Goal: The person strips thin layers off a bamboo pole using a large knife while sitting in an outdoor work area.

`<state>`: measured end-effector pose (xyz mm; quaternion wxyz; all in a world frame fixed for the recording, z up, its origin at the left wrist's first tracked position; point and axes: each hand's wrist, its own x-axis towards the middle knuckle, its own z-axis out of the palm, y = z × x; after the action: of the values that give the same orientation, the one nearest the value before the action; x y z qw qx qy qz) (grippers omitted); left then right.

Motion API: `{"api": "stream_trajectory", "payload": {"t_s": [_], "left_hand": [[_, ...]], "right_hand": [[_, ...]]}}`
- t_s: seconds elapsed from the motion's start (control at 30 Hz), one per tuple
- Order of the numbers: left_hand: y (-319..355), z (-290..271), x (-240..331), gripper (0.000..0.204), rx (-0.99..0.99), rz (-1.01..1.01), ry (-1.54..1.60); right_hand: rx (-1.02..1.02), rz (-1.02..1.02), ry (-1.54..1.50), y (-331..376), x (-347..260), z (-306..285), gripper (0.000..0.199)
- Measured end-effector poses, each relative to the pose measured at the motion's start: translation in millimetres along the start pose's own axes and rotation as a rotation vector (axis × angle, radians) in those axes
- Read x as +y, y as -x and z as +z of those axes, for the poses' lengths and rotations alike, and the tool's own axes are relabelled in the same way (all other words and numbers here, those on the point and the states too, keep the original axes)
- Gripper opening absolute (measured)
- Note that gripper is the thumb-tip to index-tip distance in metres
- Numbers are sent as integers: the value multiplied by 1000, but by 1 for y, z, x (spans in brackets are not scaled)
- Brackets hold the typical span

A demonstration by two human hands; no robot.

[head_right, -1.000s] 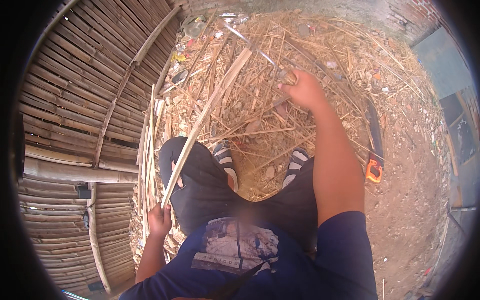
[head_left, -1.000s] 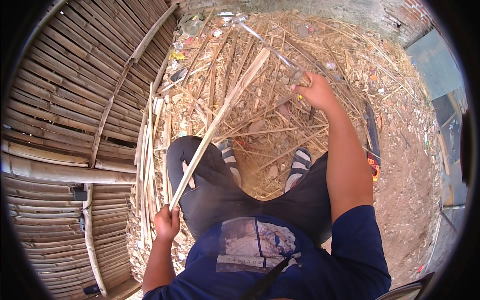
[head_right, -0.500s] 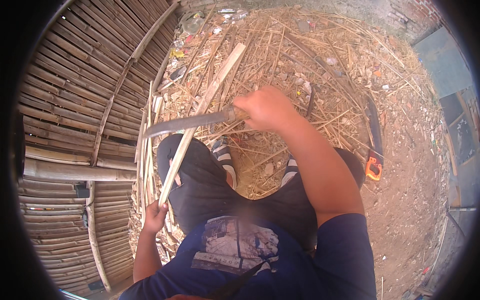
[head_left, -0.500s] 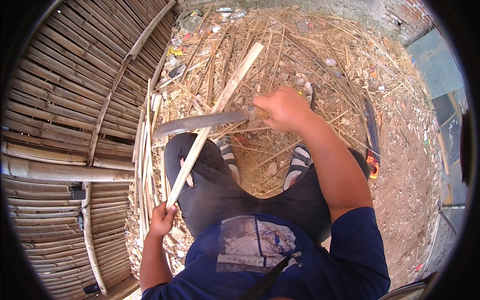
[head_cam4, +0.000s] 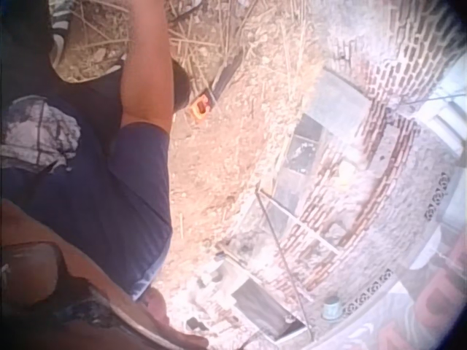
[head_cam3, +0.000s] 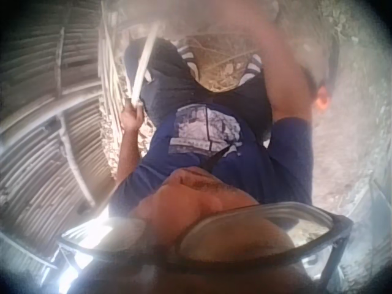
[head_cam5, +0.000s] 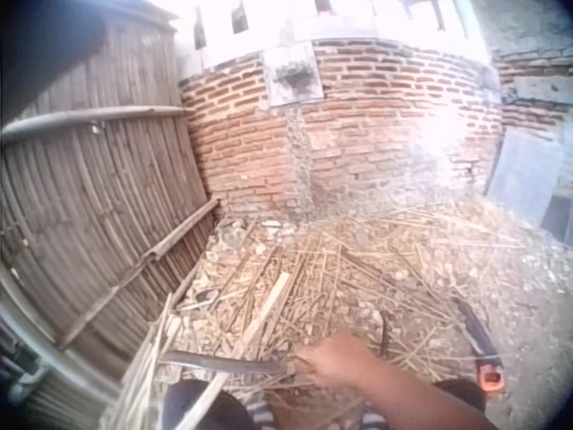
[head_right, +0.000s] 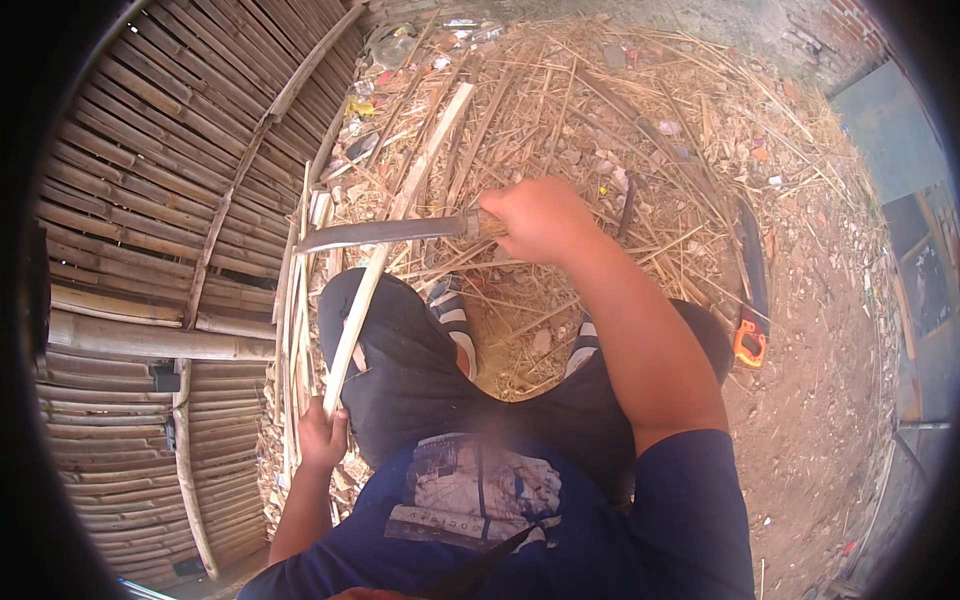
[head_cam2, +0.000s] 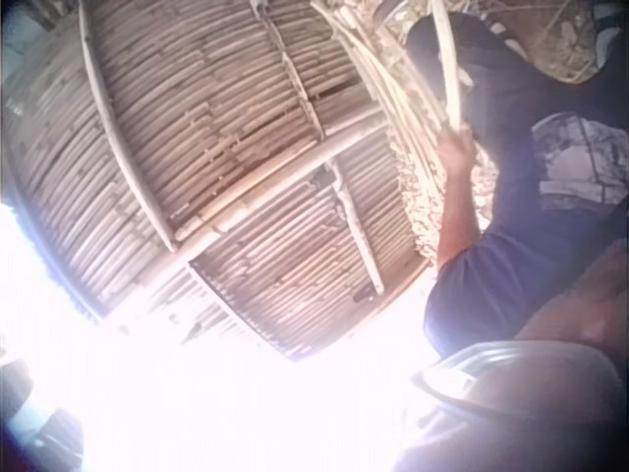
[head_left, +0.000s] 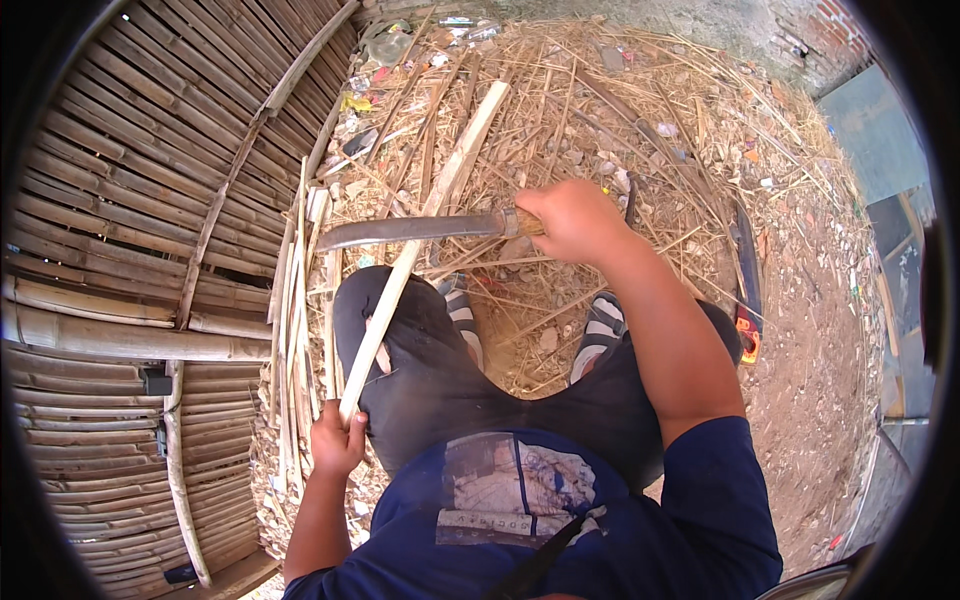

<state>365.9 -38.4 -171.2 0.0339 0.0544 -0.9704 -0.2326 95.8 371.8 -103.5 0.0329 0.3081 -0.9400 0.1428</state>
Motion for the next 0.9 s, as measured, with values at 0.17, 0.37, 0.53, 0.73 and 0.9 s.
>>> {"api": "stream_trajectory", "payload": {"t_s": [0.17, 0.37, 0.53, 0.73, 0.9], "left_hand": [[-8, 0, -10, 29, -18, -3, -102], [-9, -5, -8, 31, -56, -2, -65], [-8, -9, -12, 33, -46, 42, -3], [-21, -28, 10, 34, -39, 70, -61], [-77, -46, 16, 34, 209, 214, -141]], "right_hand": [[112, 229, -227, 3, 35, 8, 17], [113, 85, -106, 0, 20, 3, 16], [142, 115, -74, 2, 22, 1, 18], [223, 513, -383, 9, 54, -15, 34], [335, 529, -545, 9, 57, -31, 39]]}}
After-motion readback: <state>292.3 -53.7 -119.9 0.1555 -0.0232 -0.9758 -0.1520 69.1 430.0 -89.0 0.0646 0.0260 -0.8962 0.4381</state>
